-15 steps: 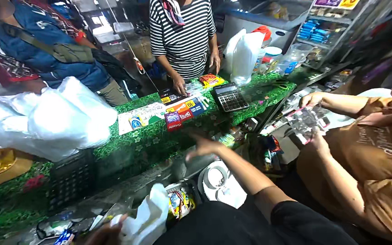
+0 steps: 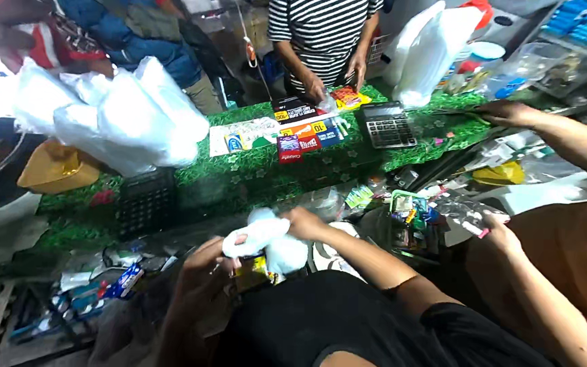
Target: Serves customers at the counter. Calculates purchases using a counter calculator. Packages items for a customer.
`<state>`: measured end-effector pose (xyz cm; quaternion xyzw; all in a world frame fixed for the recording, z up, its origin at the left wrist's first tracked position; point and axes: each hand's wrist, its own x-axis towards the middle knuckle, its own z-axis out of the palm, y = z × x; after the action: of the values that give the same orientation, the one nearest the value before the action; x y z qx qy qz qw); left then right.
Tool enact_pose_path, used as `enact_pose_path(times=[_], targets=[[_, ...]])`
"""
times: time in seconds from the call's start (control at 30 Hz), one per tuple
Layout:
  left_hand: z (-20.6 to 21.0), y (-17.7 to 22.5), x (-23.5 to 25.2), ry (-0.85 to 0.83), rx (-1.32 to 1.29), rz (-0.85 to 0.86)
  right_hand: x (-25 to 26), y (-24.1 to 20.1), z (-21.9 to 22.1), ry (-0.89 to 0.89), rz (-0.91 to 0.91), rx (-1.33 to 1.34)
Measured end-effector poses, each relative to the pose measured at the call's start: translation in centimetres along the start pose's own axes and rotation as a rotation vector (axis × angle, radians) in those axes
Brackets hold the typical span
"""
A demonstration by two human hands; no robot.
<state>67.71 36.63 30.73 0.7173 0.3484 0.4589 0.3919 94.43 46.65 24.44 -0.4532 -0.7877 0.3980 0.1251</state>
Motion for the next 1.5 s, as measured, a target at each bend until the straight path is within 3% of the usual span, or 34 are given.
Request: enact_pose_path(times=[0.1, 0.2, 0.3, 0.43, 0.63, 0.73, 0.93, 1.5], targets=[[-1.0, -1.0, -0.6, 0.068, 0.236, -0.053, 0.0, 0.8, -4.4, 0.316, 0.11, 0.164], [-1.6, -0.7, -1.5, 0.129, 0.354, -0.163, 1.0, 2.3, -8.8, 0.673, 0.085, 0.211], [-2.3, -0.1, -2.3, 0.177, 0.365, -0.26, 3.0, 2.7, -13.3, 0.945, 0.1, 0.19], [-3.3, -0.1, -3.5, 0.203, 0.264, -0.237, 6.8, 4.0, -16.9, 1.178, 0.076, 0.108], [-3.2, -0.3, -4.0, 0.23, 0.158, -0.241, 14.2, 10.0, -17.6, 0.892, 0.176, 0.407], [-3.5, -0.9, -4.6, 0.192, 0.119, -0.205, 15.4, 13.8, -14.3, 0.91, 0.13, 0.28], [-4.6, -1.9, -5.6, 0.144, 0.13, -0.186, 14.6, 12.1, -13.3, 0.718, 0.276, 0.002], [-5.9, -2.2, -7.3, 0.152, 0.135, -0.22, 14.6, 11.9, -12.4, 0.745, 0.272, -0.118]])
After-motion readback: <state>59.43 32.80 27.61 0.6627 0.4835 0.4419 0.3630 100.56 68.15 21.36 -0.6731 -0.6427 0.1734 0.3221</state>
